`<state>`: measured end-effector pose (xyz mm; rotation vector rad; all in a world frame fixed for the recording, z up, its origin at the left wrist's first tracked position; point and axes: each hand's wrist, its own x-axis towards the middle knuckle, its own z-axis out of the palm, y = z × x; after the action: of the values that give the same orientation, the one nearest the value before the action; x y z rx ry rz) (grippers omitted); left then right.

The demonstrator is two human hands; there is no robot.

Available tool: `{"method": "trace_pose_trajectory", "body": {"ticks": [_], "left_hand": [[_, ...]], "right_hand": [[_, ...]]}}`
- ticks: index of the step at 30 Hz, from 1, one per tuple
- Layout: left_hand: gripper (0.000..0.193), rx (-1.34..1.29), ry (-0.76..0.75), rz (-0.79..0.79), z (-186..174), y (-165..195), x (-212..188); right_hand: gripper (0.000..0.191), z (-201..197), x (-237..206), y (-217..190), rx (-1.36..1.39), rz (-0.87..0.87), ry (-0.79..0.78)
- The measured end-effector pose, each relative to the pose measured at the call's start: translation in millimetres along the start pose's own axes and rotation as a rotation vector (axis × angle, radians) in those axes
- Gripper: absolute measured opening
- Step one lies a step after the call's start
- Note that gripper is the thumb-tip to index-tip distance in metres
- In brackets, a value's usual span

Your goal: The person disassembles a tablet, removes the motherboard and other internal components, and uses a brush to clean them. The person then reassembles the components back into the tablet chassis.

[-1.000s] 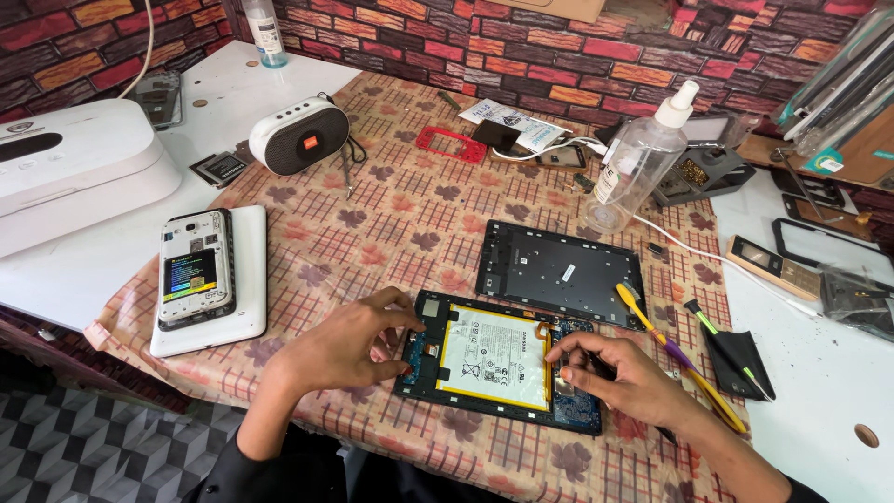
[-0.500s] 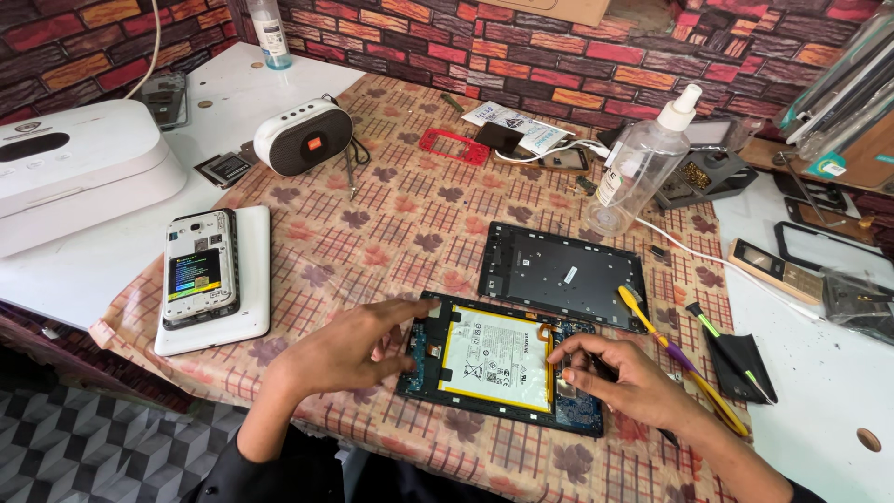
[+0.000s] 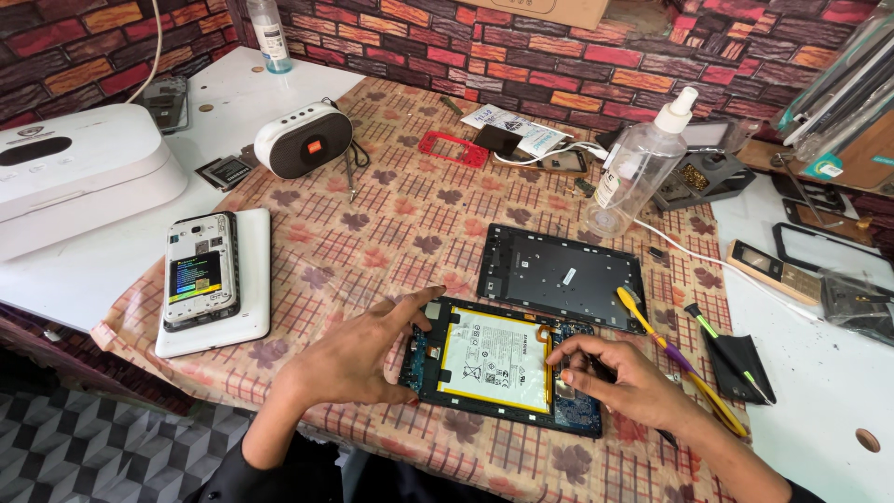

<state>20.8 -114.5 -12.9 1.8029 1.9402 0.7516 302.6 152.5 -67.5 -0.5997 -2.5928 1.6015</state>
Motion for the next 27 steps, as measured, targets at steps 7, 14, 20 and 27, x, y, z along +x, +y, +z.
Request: {"method": "trace_pose_trajectory", "body": {"ticks": [7,14,20,27], "left_hand": [[0.090,-0.098,0.007,0.181,-5,-11,0],[0.030,-0.190,0.095,0.112,-11,-21,9],[0.022,-0.579,0.061,0.014,-5,-33,16],[0.017,-0.364,0.051,0.184,1,-35,21]], "right_hand": [[0.026,0,0,-4,-0.005,0.032,-0.002],[0.025,1,1,-3,-0.044,-0.013,0.004],[0.026,0,1,-3,-0.038,-0.006,0.005],[0.026,-1,3,0,-0.041,-0.017,0.006]]}}
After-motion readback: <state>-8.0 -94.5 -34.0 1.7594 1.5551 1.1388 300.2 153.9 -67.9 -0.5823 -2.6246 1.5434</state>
